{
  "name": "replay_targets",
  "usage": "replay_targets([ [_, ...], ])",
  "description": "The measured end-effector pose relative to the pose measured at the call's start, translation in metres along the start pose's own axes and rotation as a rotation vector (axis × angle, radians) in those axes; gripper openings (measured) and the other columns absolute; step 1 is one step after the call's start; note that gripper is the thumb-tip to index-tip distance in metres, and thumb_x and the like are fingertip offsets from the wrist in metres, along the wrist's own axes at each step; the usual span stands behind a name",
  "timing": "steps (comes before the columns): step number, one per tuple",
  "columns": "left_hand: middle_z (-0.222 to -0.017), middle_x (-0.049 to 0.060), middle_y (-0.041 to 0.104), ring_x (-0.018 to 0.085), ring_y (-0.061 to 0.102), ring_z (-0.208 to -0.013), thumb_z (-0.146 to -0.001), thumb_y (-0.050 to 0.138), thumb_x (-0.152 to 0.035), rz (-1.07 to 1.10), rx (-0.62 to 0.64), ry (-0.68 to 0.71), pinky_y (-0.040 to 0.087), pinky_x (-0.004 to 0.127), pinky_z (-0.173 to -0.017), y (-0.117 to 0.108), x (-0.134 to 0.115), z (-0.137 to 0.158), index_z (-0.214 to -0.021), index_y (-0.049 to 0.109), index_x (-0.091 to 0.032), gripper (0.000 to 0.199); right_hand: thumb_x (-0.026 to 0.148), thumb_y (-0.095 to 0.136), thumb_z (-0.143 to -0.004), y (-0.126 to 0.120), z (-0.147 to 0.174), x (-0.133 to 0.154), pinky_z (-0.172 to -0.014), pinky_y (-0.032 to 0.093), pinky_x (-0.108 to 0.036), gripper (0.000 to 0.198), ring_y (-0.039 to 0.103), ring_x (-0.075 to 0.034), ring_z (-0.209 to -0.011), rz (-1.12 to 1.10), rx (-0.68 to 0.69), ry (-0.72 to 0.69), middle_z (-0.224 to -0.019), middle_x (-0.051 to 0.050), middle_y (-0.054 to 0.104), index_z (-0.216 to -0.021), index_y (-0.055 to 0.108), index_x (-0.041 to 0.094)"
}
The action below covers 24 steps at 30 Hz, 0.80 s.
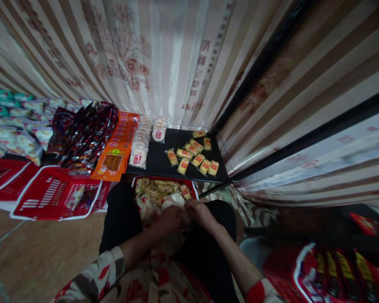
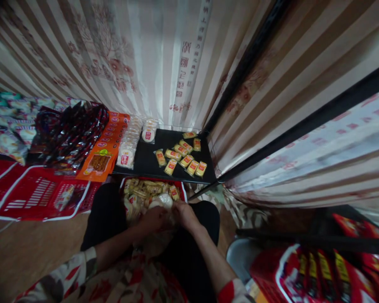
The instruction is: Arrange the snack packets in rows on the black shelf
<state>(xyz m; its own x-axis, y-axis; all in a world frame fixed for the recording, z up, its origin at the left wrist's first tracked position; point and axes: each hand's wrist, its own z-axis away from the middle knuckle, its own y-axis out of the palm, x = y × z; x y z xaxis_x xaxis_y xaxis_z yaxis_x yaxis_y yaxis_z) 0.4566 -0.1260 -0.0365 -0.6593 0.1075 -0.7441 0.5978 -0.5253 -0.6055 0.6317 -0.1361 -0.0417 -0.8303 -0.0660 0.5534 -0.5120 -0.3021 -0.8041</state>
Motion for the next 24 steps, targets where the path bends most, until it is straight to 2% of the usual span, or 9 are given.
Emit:
replay_targets([
  [5,-0.101,0.008,0.067,0.021,0.062,-0.094,-0.079,0.044,-0.017,0.03,0.03,-0.048,0.046,0.031,-0.083,-0.01,0.004,0.001,-0.099,0.065,-0.016,0.029,0.018,0.05,-0.077,-0.014,-0.002,0.008,-0.068,0.041,-0.026,0.012,0.055,-0.015,-0.072,-0.23,-0.144,0.028,-0.076,-0.003,0.06,-0.072,0.061,0.018],
  [9,-0.111,0.009,0.063,0.02,0.059,-0.097,-0.076,0.052,-0.028,0.195,-0.029,-0.039,0.046,0.03,-0.083,-0.009,-0.002,0.004,-0.113,0.057,-0.015,0.04,0.032,0.058,-0.071,-0.026,-0.008,0.019,-0.06,0.039,-0.025,0.013,0.051,-0.013,-0.061,-0.567,-0.259,0.135,-0.064,0.002,0.057,-0.072,0.06,0.019],
  [13,-0.088,0.005,0.066,0.018,0.061,-0.078,-0.077,0.05,-0.032,0.405,-0.031,-0.019,0.048,0.028,-0.069,-0.011,-0.006,0.0,-0.098,0.063,-0.014,0.031,0.043,0.067,-0.063,-0.037,-0.019,0.033,-0.056,0.037,-0.023,0.027,0.05,-0.011,-0.058,-0.871,-0.325,0.269,-0.064,0.003,0.059,-0.073,0.061,0.018],
  [17,-0.075,0.003,0.064,0.015,0.058,-0.063,-0.082,0.041,-0.035,0.521,-0.097,-0.007,0.047,0.027,-0.058,-0.027,-0.004,-0.011,-0.095,0.062,-0.012,0.033,0.051,0.071,-0.058,-0.048,-0.032,0.045,-0.054,0.038,-0.023,0.037,0.051,-0.011,-0.058,-1.003,-0.351,0.327,-0.065,0.001,0.061,-0.075,0.063,0.018],
  [20,-0.079,0.004,0.066,0.017,0.06,-0.072,-0.083,0.042,-0.032,0.46,-0.22,0.029,0.05,0.029,-0.069,-0.045,0.0,-0.021,-0.095,0.062,-0.015,0.029,0.051,0.07,-0.061,-0.055,-0.042,0.05,-0.056,0.042,-0.023,0.04,0.055,-0.012,-0.062,-1.006,-0.407,0.325,-0.069,0.001,0.062,-0.087,0.065,0.021],
  [22,-0.093,0.006,0.067,0.019,0.061,-0.089,-0.084,0.044,-0.029,0.339,-0.377,0.146,0.048,0.034,-0.084,-0.056,0.003,-0.027,-0.099,0.063,-0.017,0.028,0.05,0.069,-0.064,-0.058,-0.046,0.053,-0.054,0.043,-0.022,0.04,0.058,-0.013,-0.065,-1.039,-0.433,0.349,-0.073,0.001,0.064,-0.093,0.064,0.023],
  [24,-0.109,0.008,0.063,0.02,0.055,-0.107,-0.086,0.043,-0.026,0.205,-0.519,0.306,0.043,0.038,-0.096,-0.066,0.004,-0.032,-0.107,0.061,-0.018,0.03,0.054,0.066,-0.068,-0.061,-0.05,0.058,-0.052,0.045,-0.022,0.04,0.06,-0.014,-0.064,-1.151,-0.383,0.406,-0.073,-0.001,0.065,-0.094,0.064,0.023],
])
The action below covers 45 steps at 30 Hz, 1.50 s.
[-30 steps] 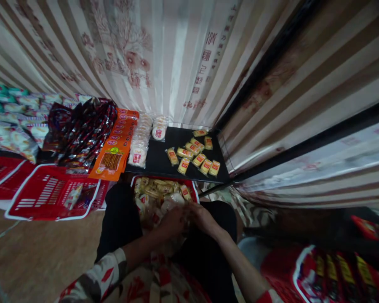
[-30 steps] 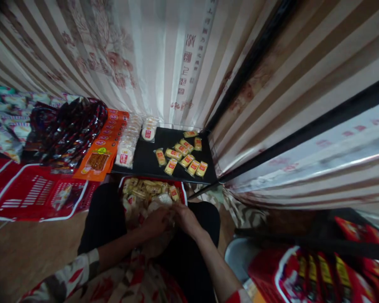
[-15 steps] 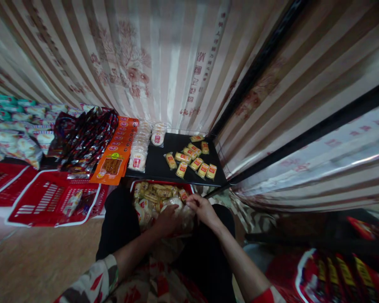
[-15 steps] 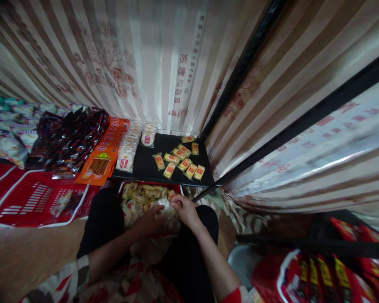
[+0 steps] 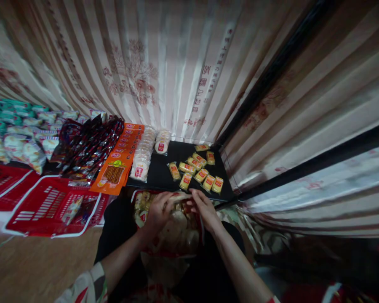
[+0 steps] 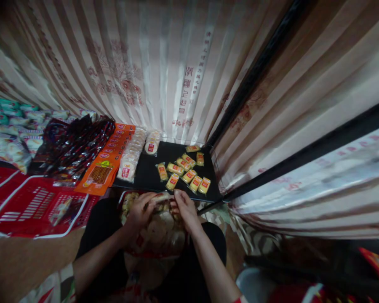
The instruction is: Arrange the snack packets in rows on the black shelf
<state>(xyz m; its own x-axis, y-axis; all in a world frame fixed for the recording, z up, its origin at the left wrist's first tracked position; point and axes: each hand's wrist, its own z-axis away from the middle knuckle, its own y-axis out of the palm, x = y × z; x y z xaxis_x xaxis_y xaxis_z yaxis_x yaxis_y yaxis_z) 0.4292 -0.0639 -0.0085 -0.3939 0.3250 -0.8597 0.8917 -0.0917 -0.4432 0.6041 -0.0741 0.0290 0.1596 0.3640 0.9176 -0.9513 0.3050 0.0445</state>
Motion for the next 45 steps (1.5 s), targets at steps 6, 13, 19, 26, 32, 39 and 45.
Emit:
replay_targets([
  [6,-0.136,0.011,0.042,0.024,0.031,-0.133,-0.087,0.038,-0.016,-0.124,-0.063,0.328,0.041,0.043,-0.101,-0.01,-0.003,-0.018,-0.111,0.061,-0.019,0.033,0.043,0.075,-0.062,0.014,-0.007,0.017,-0.069,0.051,-0.027,0.044,0.065,-0.016,-0.074,-0.237,0.21,0.056,-0.083,-0.003,0.07,-0.098,0.063,0.02],
  [13,-0.145,0.012,0.026,0.024,0.042,-0.124,-0.088,0.037,-0.017,-0.227,-0.035,0.195,0.044,0.04,-0.097,-0.014,-0.006,-0.041,-0.116,0.059,-0.02,0.036,0.034,0.075,-0.058,0.025,-0.038,0.023,-0.058,0.048,-0.026,0.054,0.063,-0.015,-0.066,-0.131,0.141,0.023,-0.079,0.0,0.067,-0.106,0.056,0.022],
  [19,-0.143,0.011,0.031,0.029,0.028,-0.133,-0.086,0.04,-0.015,-0.39,-0.118,0.287,0.039,0.045,-0.101,-0.021,-0.005,-0.058,-0.115,0.057,-0.019,0.034,0.035,0.075,-0.059,0.041,-0.061,0.047,-0.057,0.047,-0.025,0.047,0.061,-0.015,-0.065,-0.147,0.132,0.029,-0.079,-0.001,0.066,-0.1,0.056,0.021],
  [26,-0.106,0.01,0.062,0.021,0.057,-0.095,-0.089,0.042,-0.029,-0.555,-0.171,0.121,0.046,0.034,-0.084,-0.019,-0.016,-0.087,-0.109,0.057,-0.017,0.027,0.05,0.069,-0.065,0.069,-0.054,0.05,-0.081,0.051,-0.031,0.047,0.061,-0.02,-0.097,-0.275,0.221,-0.158,-0.105,-0.007,0.064,-0.102,0.058,0.023],
  [32,-0.102,0.009,0.062,0.022,0.055,-0.09,-0.085,0.046,-0.024,-0.58,-0.112,0.016,0.047,0.035,-0.08,-0.006,-0.015,-0.108,-0.108,0.059,-0.016,0.028,0.045,0.065,-0.07,0.088,-0.078,0.03,-0.085,0.048,-0.031,0.05,0.059,-0.019,-0.099,-0.087,0.067,-0.204,-0.108,-0.006,0.062,-0.113,0.05,0.023],
  [39,-0.119,0.01,0.054,0.024,0.049,-0.109,-0.081,0.047,-0.015,-0.459,-0.189,0.012,0.046,0.038,-0.094,0.004,0.01,-0.12,-0.117,0.054,-0.018,0.037,0.037,0.058,-0.072,0.093,-0.156,0.045,-0.075,0.049,-0.029,0.029,0.061,-0.016,-0.079,0.199,0.096,-0.307,-0.089,-0.002,0.067,-0.096,0.06,0.02],
  [45,-0.13,0.016,0.046,0.028,0.04,-0.123,-0.076,0.046,-0.008,-0.514,-0.206,0.006,0.04,0.043,-0.102,0.012,0.034,-0.14,-0.122,0.05,-0.01,0.047,0.025,0.056,-0.072,0.114,-0.21,0.059,-0.078,0.047,-0.028,0.02,0.06,-0.014,-0.078,0.521,0.113,-0.48,-0.086,0.001,0.066,-0.091,0.06,0.022],
])
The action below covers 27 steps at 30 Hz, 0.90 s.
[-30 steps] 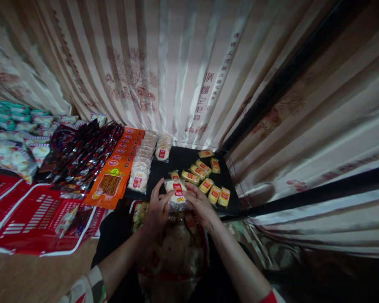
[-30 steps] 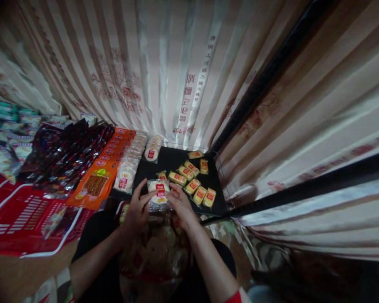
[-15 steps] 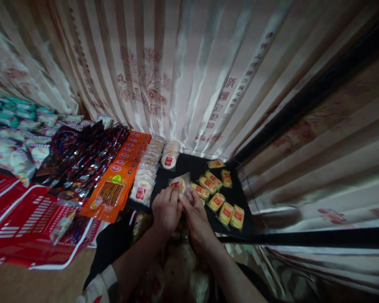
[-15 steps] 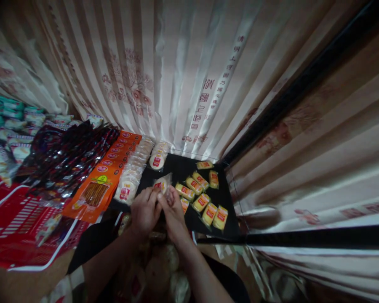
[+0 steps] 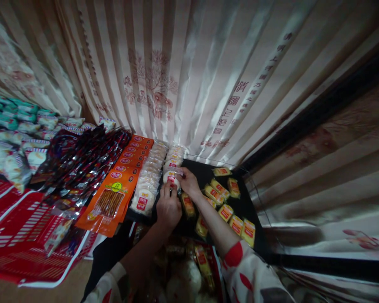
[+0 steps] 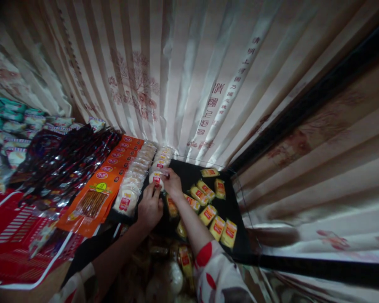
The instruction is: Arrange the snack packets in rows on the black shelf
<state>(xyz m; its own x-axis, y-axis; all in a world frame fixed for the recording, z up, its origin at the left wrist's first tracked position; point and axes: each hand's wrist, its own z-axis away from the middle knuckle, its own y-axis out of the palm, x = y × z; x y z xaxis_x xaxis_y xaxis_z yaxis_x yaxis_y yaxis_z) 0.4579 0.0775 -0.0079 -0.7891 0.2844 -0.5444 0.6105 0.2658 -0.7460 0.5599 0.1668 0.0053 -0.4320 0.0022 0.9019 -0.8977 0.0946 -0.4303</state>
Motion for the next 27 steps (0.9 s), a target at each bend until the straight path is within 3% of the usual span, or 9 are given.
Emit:
replay_targets([
  [6,-0.136,0.018,0.043,0.031,0.034,-0.13,-0.074,0.042,-0.004,-0.022,0.022,0.013,0.037,0.046,-0.104,0.019,0.014,-0.013,-0.124,0.049,-0.006,0.05,0.025,0.053,-0.077,0.011,-0.02,0.003,-0.078,0.045,-0.03,0.018,0.059,-0.017,-0.082,0.273,-0.107,-0.003,-0.088,-0.002,0.064,-0.092,0.062,0.023],
  [10,-0.136,0.016,0.045,0.029,0.032,-0.132,-0.073,0.04,-0.001,-0.011,0.021,-0.003,0.038,0.046,-0.104,0.027,0.021,-0.02,-0.123,0.051,-0.008,0.051,0.03,0.059,-0.075,0.014,-0.018,0.002,-0.077,0.044,-0.032,0.032,0.056,-0.022,-0.09,0.498,-0.235,0.062,-0.095,-0.007,0.059,-0.107,0.059,0.024],
  [19,-0.138,0.016,0.043,0.029,0.026,-0.135,-0.073,0.041,0.0,-0.034,0.086,-0.035,0.035,0.043,-0.106,0.03,0.02,-0.031,-0.123,0.051,-0.007,0.051,0.025,0.06,-0.074,0.014,-0.021,-0.001,-0.081,0.045,-0.035,0.058,0.057,-0.021,-0.085,0.413,-0.178,0.125,-0.106,-0.012,0.052,-0.129,0.044,0.019],
  [23,-0.14,0.018,0.039,0.027,0.027,-0.134,-0.075,0.038,-0.001,0.018,0.081,-0.018,0.034,0.042,-0.107,0.02,0.017,-0.025,-0.126,0.046,-0.006,0.052,0.028,0.054,-0.078,0.009,0.009,0.011,-0.082,0.046,-0.035,0.052,0.057,-0.018,-0.085,0.278,-0.233,-0.03,-0.117,-0.013,0.048,-0.128,0.045,0.019],
  [27,-0.116,0.012,0.057,0.021,0.049,-0.113,-0.079,0.037,-0.006,0.159,0.082,0.075,0.042,0.037,-0.099,-0.005,0.01,0.009,-0.108,0.058,-0.013,0.037,0.031,0.045,-0.084,-0.004,0.085,0.017,-0.074,0.049,-0.03,0.036,0.058,-0.017,-0.086,0.048,-0.275,-0.126,-0.116,-0.011,0.054,-0.118,0.05,0.019],
])
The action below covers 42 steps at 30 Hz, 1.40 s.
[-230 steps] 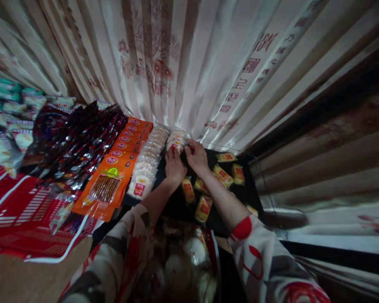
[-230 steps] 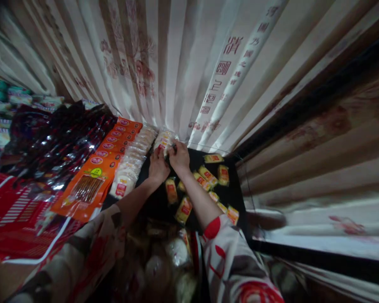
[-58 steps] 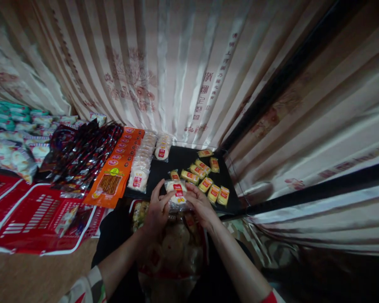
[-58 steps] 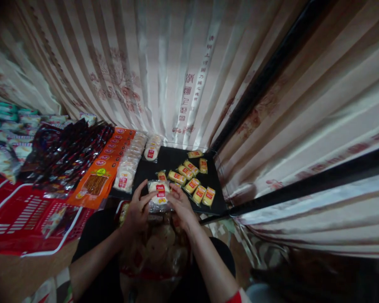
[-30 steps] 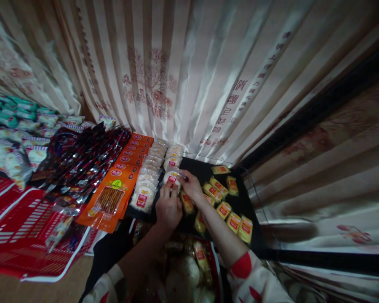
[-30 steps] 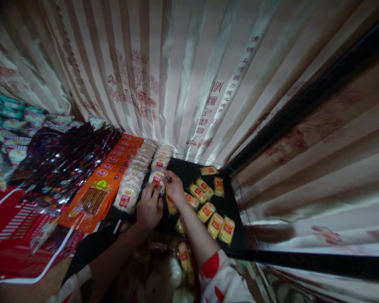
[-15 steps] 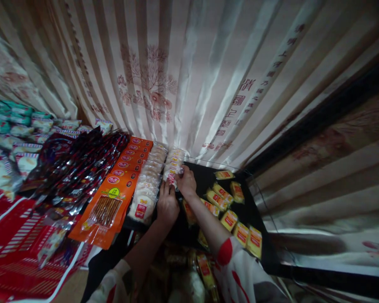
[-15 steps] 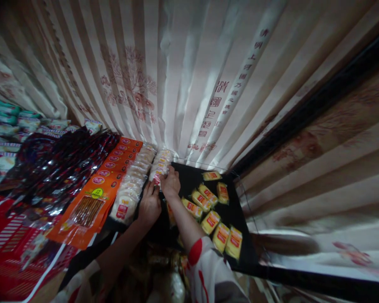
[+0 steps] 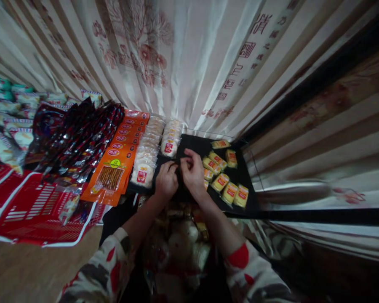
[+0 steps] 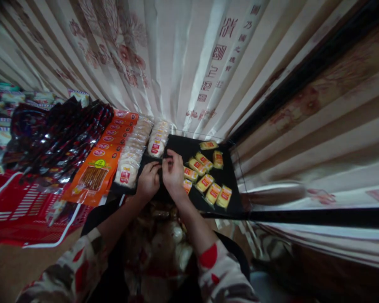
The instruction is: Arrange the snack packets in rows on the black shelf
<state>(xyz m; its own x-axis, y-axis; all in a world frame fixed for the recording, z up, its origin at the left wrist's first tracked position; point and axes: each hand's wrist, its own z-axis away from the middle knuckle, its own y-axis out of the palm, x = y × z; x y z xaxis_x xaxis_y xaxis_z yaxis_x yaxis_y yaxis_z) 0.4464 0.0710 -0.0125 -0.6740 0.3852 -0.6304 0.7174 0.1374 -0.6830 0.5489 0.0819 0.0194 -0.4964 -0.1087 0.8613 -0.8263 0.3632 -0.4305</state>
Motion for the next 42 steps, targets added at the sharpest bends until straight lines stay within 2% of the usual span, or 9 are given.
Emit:
replay_targets([
  [5,-0.104,0.007,0.059,0.014,0.055,-0.099,-0.082,0.035,-0.006,0.194,0.138,0.014,0.046,0.027,-0.089,-0.022,-0.017,0.082,-0.1,0.059,-0.016,0.032,0.035,0.045,-0.086,-0.053,0.111,-0.012,-0.072,0.049,-0.03,0.023,0.062,-0.017,-0.076,0.061,0.17,0.129,-0.086,-0.006,0.067,-0.097,0.06,0.021],
  [8,-0.103,0.008,0.061,0.018,0.056,-0.099,-0.081,0.037,-0.005,0.09,0.359,-0.097,0.046,0.032,-0.091,-0.022,-0.023,0.128,-0.098,0.061,-0.015,0.032,0.031,0.045,-0.084,-0.07,0.16,-0.033,-0.078,0.048,-0.03,0.024,0.063,-0.019,-0.087,0.292,0.362,0.217,-0.095,-0.007,0.068,-0.097,0.063,0.02],
  [12,-0.111,0.01,0.062,0.022,0.053,-0.108,-0.079,0.038,-0.004,-0.001,0.575,-0.108,0.043,0.036,-0.096,-0.017,-0.033,0.169,-0.105,0.062,-0.013,0.036,0.028,0.051,-0.081,-0.07,0.195,-0.052,-0.085,0.045,-0.033,0.038,0.057,-0.025,-0.106,0.618,0.633,0.264,-0.118,-0.011,0.062,-0.118,0.057,0.019],
  [15,-0.118,0.011,0.059,0.024,0.049,-0.116,-0.078,0.038,-0.003,-0.001,0.598,-0.081,0.038,0.039,-0.102,-0.014,-0.037,0.186,-0.109,0.061,-0.012,0.04,0.028,0.048,-0.085,-0.065,0.204,-0.051,-0.086,0.043,-0.034,0.04,0.055,-0.026,-0.108,0.736,0.642,0.266,-0.118,-0.012,0.062,-0.123,0.053,0.017],
  [21,-0.129,0.012,0.053,0.023,0.044,-0.124,-0.077,0.04,-0.008,0.173,0.483,-0.215,0.031,0.044,-0.108,-0.013,-0.034,0.203,-0.118,0.055,-0.014,0.044,0.027,0.048,-0.084,-0.062,0.197,-0.037,-0.084,0.043,-0.031,0.03,0.059,-0.022,-0.097,0.573,0.49,0.254,-0.1,-0.009,0.067,-0.11,0.061,0.018],
  [27,-0.124,0.013,0.056,0.024,0.055,-0.112,-0.086,0.041,-0.037,0.857,0.321,-0.699,0.049,0.041,-0.089,-0.021,-0.049,0.192,-0.119,0.05,-0.017,0.04,0.029,0.053,-0.081,-0.065,0.196,-0.026,-0.077,0.047,-0.03,0.022,0.059,-0.019,-0.087,0.287,0.296,0.111,-0.096,-0.005,0.063,-0.1,0.06,0.021],
  [30,-0.119,0.013,0.058,0.022,0.058,-0.107,-0.087,0.036,-0.035,1.008,0.248,-0.662,0.051,0.037,-0.084,-0.03,-0.054,0.183,-0.112,0.054,-0.017,0.035,0.027,0.051,-0.083,-0.062,0.204,-0.017,-0.08,0.046,-0.033,0.021,0.056,-0.02,-0.09,0.326,0.281,-0.116,-0.094,-0.006,0.061,-0.1,0.06,0.021],
  [37,-0.101,0.009,0.062,0.023,0.057,-0.101,-0.073,0.054,-0.022,0.667,0.1,-0.437,0.045,0.04,-0.09,-0.039,-0.029,0.181,-0.09,0.062,-0.018,0.019,0.018,0.05,-0.084,-0.055,0.213,-0.001,-0.085,0.046,-0.037,0.03,0.052,-0.021,-0.097,0.421,0.306,-0.419,-0.105,-0.009,0.059,-0.113,0.057,0.021],
  [42,-0.09,0.006,0.064,0.019,0.061,-0.081,-0.08,0.045,-0.025,0.814,-0.01,-0.601,0.051,0.032,-0.07,-0.039,-0.035,0.167,-0.093,0.06,-0.019,0.021,0.027,0.058,-0.08,-0.062,0.202,0.006,-0.093,0.045,-0.04,0.035,0.05,-0.022,-0.111,0.228,0.351,-0.468,-0.119,-0.008,0.055,-0.115,0.055,0.023],
])
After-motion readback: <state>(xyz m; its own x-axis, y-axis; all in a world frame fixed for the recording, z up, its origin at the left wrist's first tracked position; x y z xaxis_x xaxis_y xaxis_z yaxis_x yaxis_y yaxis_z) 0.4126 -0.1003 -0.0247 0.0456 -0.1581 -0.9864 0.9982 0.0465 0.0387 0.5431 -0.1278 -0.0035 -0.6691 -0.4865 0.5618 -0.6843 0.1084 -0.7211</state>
